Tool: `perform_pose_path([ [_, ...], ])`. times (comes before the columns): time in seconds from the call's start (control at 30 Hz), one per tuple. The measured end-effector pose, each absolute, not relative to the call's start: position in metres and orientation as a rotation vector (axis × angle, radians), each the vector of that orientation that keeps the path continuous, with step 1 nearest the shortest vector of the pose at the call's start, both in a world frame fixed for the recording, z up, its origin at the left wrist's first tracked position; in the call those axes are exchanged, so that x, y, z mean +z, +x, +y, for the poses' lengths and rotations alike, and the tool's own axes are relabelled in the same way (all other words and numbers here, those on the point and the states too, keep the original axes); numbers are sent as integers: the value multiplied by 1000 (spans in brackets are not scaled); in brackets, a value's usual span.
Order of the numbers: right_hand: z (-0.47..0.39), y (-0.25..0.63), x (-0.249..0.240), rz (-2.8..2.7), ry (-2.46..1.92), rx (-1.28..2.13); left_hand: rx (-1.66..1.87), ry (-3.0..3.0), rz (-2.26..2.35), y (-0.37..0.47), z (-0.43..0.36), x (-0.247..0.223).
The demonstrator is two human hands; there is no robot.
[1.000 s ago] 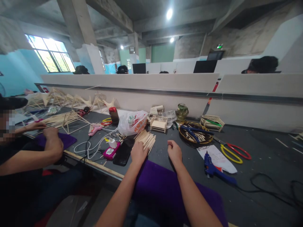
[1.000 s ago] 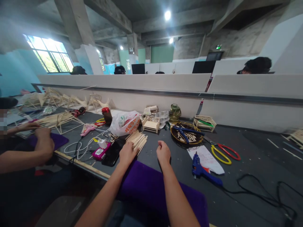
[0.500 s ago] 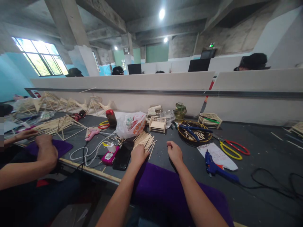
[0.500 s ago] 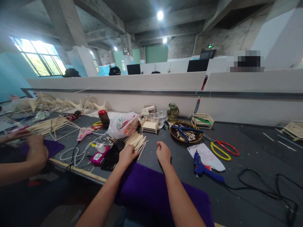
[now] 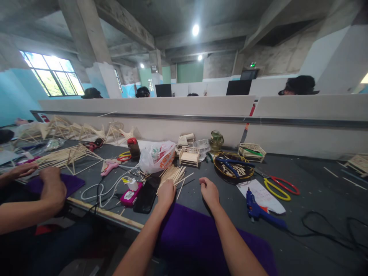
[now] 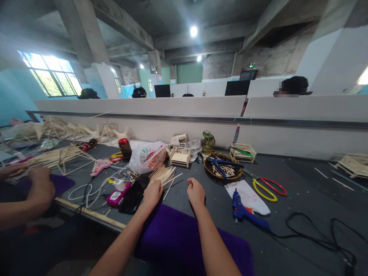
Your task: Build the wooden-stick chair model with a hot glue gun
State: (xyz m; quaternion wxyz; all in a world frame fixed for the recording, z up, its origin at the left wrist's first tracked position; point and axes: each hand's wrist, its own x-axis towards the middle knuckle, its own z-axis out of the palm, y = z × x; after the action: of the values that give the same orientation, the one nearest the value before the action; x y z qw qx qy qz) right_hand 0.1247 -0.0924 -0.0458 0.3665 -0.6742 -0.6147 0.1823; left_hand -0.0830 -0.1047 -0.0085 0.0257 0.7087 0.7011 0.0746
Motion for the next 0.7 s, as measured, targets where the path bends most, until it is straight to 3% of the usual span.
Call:
perform_pose_path([
  [0.27,-102,105,-35,-1871,-1497,398,654,2019,2247,-76,-102,-7],
  [0.5,-115,82,-33,-2221,-1263,294,1135,1742,1825,-54,-87,-19],
  [0.7,-107,88,-32,-1912,-1221,485,1200,1731,1572,-55,-83,-29],
])
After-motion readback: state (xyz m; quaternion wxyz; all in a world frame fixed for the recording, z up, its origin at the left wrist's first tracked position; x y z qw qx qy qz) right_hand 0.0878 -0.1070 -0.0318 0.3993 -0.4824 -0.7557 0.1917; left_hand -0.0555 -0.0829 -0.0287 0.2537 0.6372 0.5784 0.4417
